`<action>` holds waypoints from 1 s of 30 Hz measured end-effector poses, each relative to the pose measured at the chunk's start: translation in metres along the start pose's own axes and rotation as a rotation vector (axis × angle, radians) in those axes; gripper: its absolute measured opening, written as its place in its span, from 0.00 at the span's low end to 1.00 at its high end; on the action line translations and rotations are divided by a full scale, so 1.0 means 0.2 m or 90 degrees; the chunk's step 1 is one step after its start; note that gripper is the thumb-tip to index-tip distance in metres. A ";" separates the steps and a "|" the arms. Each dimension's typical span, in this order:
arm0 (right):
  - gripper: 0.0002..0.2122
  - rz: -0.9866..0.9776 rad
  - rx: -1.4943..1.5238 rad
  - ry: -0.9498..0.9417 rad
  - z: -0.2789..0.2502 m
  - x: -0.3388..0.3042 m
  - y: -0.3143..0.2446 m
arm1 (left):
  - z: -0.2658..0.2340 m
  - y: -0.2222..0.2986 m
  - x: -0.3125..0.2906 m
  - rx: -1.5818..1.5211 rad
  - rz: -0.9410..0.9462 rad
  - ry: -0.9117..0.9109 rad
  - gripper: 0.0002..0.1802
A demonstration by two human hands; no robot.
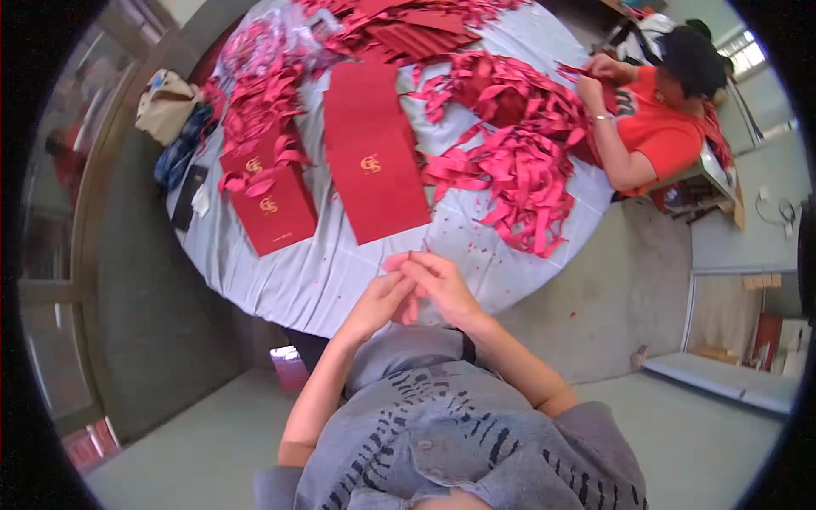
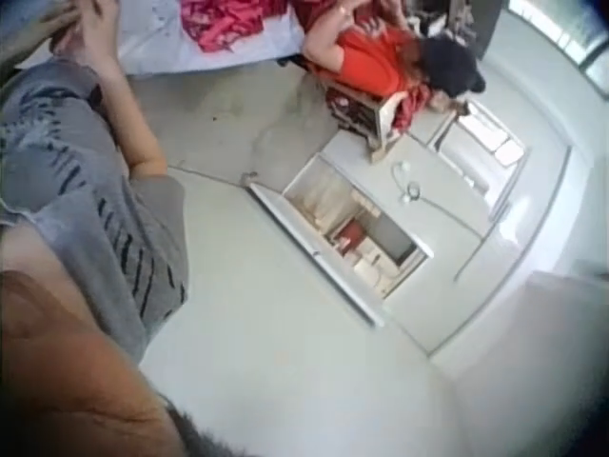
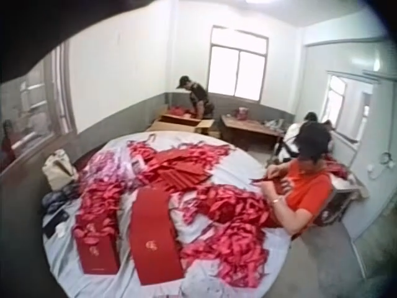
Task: The person attaches ribbon handles to paper gift bags by hand, threading ribbon strips through the slots and stacking the assembled bags on the table.
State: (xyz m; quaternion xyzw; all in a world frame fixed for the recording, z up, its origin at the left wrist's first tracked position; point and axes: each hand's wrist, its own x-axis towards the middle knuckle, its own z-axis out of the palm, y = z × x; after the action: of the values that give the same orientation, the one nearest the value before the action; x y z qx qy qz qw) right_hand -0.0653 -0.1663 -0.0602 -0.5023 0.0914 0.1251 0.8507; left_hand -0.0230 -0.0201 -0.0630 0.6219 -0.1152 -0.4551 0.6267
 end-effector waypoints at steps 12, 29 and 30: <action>0.09 -0.233 0.031 0.220 -0.12 -0.02 -0.13 | -0.23 -0.02 0.19 0.456 0.361 0.394 0.09; 0.10 0.001 0.404 -0.762 0.74 -0.25 -0.72 | -0.59 0.20 0.60 0.764 0.405 0.515 0.26; 0.10 0.049 0.493 -0.796 0.76 -0.27 -0.73 | -0.64 0.16 0.63 0.781 0.430 0.501 0.26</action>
State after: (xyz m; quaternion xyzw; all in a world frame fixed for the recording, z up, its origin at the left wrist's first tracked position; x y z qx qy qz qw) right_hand -0.0675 -0.1072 0.1499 0.0030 -0.3556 0.3765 0.8554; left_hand 0.1528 -0.0290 -0.1130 0.9018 -0.2974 0.1565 0.2717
